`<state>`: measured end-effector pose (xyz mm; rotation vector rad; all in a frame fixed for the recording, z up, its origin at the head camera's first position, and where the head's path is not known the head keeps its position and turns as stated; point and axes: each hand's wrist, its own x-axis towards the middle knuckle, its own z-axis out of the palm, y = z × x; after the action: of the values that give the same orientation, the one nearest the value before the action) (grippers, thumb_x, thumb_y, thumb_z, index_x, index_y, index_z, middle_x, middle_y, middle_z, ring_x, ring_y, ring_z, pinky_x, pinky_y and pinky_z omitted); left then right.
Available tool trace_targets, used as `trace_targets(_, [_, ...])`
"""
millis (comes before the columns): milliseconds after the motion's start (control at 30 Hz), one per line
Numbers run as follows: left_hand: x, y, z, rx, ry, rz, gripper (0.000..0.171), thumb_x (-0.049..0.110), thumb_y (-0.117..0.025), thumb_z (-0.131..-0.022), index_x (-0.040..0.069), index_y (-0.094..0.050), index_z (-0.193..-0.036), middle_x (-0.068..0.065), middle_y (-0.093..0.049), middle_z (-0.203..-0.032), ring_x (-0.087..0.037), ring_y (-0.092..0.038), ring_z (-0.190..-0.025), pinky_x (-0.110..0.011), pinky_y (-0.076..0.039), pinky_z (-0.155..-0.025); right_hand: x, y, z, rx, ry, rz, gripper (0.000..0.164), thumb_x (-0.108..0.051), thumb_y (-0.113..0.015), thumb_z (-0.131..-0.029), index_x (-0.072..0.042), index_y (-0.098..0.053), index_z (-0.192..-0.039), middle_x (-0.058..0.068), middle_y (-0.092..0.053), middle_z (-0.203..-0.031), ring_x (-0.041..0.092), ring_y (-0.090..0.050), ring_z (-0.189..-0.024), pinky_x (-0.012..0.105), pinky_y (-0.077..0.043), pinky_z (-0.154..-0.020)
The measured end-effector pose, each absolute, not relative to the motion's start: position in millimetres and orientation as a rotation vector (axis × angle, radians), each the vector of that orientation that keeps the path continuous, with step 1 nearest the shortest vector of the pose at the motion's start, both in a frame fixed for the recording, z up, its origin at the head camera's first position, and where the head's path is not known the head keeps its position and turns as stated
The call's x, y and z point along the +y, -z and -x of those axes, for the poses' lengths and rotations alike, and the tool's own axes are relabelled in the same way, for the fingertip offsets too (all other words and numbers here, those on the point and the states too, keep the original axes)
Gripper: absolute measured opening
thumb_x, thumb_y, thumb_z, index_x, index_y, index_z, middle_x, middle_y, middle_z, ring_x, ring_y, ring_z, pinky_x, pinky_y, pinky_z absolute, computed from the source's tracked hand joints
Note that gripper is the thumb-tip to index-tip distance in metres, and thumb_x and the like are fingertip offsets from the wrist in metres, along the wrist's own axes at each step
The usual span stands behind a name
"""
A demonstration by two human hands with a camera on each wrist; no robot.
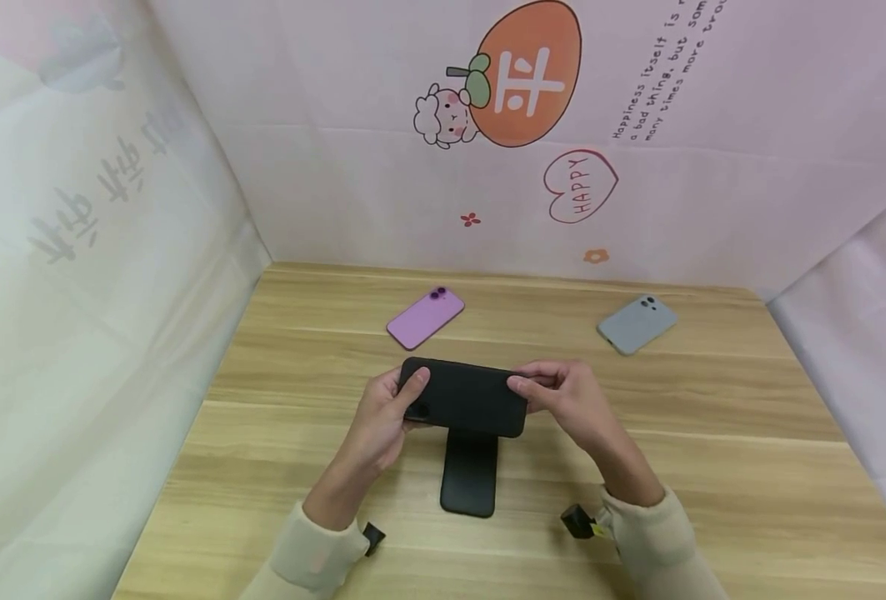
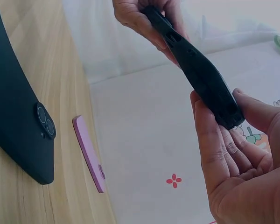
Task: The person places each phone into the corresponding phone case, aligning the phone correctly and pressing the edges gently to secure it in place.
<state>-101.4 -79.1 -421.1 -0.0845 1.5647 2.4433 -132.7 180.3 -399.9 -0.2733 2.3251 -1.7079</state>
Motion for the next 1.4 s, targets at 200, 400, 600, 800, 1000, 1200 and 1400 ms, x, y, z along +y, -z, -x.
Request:
trace_targets(200, [-77, 421, 98, 1.538, -2.465, 0.099, 0.033, 0.024, -0.055, -0.101, -0.007, -0.056, -0.115, -0.010, -0.067, -0.101, -0.019, -0.069, -0.091, -0.039, -0.058, -0.080, 181, 400, 132, 2.307, 1.730, 0.309, 0.029, -0.028, -0.071, -0.091, -0.004, -0.072, -0.107, 0.009, -0.074, -0.090, 0.023, -0.070, -0.075, 0.038, -0.060, -0.069])
trace_targets(400, [-75, 423, 96, 1.541, -2.468, 0.083, 0.030, 0.023, -0.054, -0.102, -0.005, -0.056, -0.113, -0.009, -0.068, -0.098, -0.018, -0.069, -0.088, -0.037, -0.059, -0.078, 182, 400, 132, 2.263, 1.758, 0.347, 0.029, -0.024, -0.069, -0.093, 0.000, -0.070, -0.108, 0.007, -0.074, -0.084, 0.023, -0.070, -0.073, 0.038, -0.060, -0.069])
trace_targets(600, [-75, 423, 94, 1.544, -2.456, 0.043, 0.031, 0.023, -0.053, -0.102, -0.005, -0.054, -0.115, -0.010, -0.067, -0.101, -0.019, -0.069, -0.091, -0.038, -0.058, -0.081, 184, 401, 131, 2.220, 1.781, 0.386, 0.026, -0.021, -0.068, -0.093, 0.002, -0.069, -0.105, 0.006, -0.073, -0.080, 0.022, -0.069, -0.071, 0.039, -0.060, -0.067])
trace_targets(800, [-76, 423, 91, 1.537, -2.451, -0.004, 0.031, 0.021, -0.052, -0.103, -0.005, -0.053, -0.118, -0.011, -0.067, -0.104, -0.019, -0.069, -0.094, -0.038, -0.057, -0.084, 184, 403, 132, 2.180, 1.797, 0.408, 0.024, -0.019, -0.067, -0.094, 0.004, -0.069, -0.100, 0.005, -0.071, -0.077, 0.018, -0.067, -0.070, 0.038, -0.059, -0.065])
trace_targets(1000, [-76, 422, 91, 1.536, -2.447, -0.012, 0.031, 0.021, -0.052, -0.103, -0.006, -0.052, -0.119, -0.011, -0.066, -0.105, -0.019, -0.068, -0.095, -0.038, -0.057, -0.085, 183, 406, 132, 2.140, 1.846, 0.355, 0.024, -0.017, -0.065, -0.095, 0.007, -0.069, -0.099, 0.002, -0.071, -0.077, 0.014, -0.067, -0.070, 0.036, -0.059, -0.064])
trace_targets(1200, [-75, 419, 93, 1.538, -2.457, -0.001, 0.032, 0.022, -0.052, -0.103, -0.006, -0.052, -0.120, -0.013, -0.066, -0.107, -0.020, -0.068, -0.096, -0.040, -0.057, -0.086, 182, 405, 132, 2.145, 1.867, 0.296, 0.026, -0.017, -0.065, -0.095, 0.008, -0.069, -0.102, 0.001, -0.072, -0.079, 0.013, -0.067, -0.070, 0.033, -0.059, -0.065])
trace_targets(1400, [-75, 420, 92, 1.536, -2.452, 0.030, 0.033, 0.022, -0.053, -0.102, -0.006, -0.052, -0.120, -0.014, -0.065, -0.109, -0.021, -0.068, -0.098, -0.040, -0.056, -0.086, 183, 404, 133, 2.091, 1.886, 0.293, 0.027, -0.014, -0.065, -0.095, 0.012, -0.067, -0.103, 0.000, -0.073, -0.080, 0.013, -0.068, -0.071, 0.033, -0.060, -0.066])
